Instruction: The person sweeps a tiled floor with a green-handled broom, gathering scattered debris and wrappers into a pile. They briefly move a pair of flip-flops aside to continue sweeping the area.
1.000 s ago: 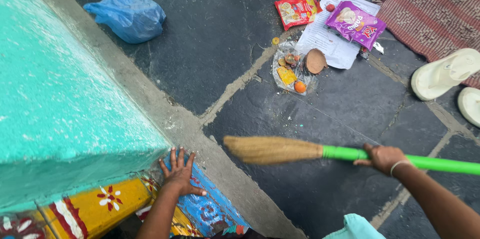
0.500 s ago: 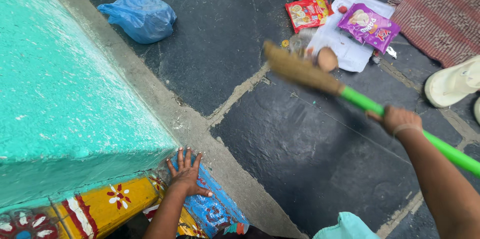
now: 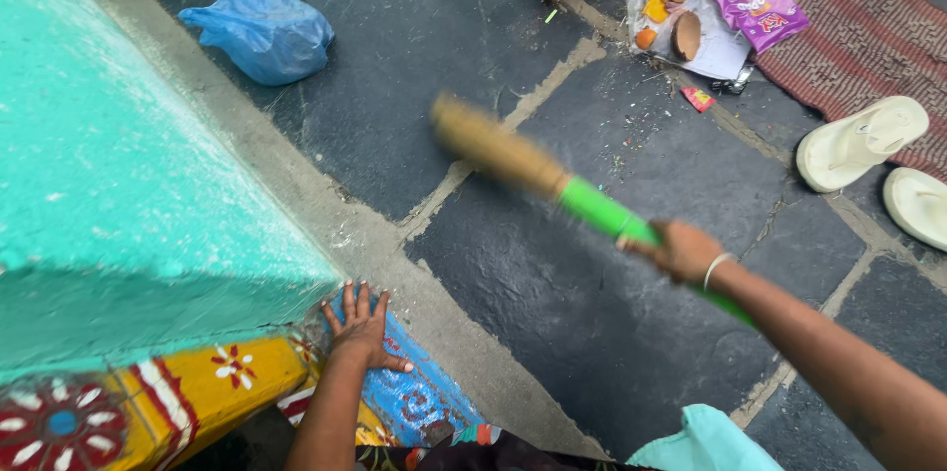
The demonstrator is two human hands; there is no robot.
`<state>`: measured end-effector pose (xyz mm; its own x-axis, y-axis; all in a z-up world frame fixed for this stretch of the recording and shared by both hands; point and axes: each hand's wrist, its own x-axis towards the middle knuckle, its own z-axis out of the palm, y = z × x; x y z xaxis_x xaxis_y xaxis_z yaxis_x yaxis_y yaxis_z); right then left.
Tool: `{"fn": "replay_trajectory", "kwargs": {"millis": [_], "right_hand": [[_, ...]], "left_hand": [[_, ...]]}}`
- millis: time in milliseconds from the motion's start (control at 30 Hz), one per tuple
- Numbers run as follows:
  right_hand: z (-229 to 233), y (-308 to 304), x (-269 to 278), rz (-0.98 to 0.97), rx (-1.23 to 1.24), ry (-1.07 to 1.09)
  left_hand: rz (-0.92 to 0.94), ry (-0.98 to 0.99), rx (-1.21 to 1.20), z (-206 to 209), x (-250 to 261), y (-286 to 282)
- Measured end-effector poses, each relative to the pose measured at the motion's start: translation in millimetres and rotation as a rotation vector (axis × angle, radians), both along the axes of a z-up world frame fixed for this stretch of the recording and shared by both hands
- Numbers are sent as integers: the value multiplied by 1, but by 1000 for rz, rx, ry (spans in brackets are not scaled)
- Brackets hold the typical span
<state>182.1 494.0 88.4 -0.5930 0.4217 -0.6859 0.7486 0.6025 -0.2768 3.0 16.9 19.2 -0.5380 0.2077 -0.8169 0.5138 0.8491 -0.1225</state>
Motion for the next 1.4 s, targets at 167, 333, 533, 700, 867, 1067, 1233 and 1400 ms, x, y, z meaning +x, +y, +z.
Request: {"fn": "replay_trajectory", "kwargs": {"millis": [167, 333, 533, 700, 867, 1067, 1233, 1400], "right_hand": [[-37, -20, 27, 414, 101, 184], [6, 33, -3, -69, 165, -52], [21, -28, -27, 30, 199, 172], [-11, -116, -19, 506, 52, 61], [-30, -41, -58, 400, 256, 31], [19, -35, -103, 18, 204, 89], [-2, -161, -99, 581, 76, 200], [-15, -125, -134, 421, 215, -7]], "left_hand": [[-11, 19, 7, -7, 0, -4], [-19, 16, 23, -7, 1, -7], [-14, 28, 50, -4, 0, -7], [-6, 39, 63, -4, 2, -10], [1, 21, 80, -4, 0, -11], [-11, -7, 68, -1, -3, -9], [-4, 5, 95, -6, 0, -13], [-35, 35, 88, -10, 0, -15]]}}
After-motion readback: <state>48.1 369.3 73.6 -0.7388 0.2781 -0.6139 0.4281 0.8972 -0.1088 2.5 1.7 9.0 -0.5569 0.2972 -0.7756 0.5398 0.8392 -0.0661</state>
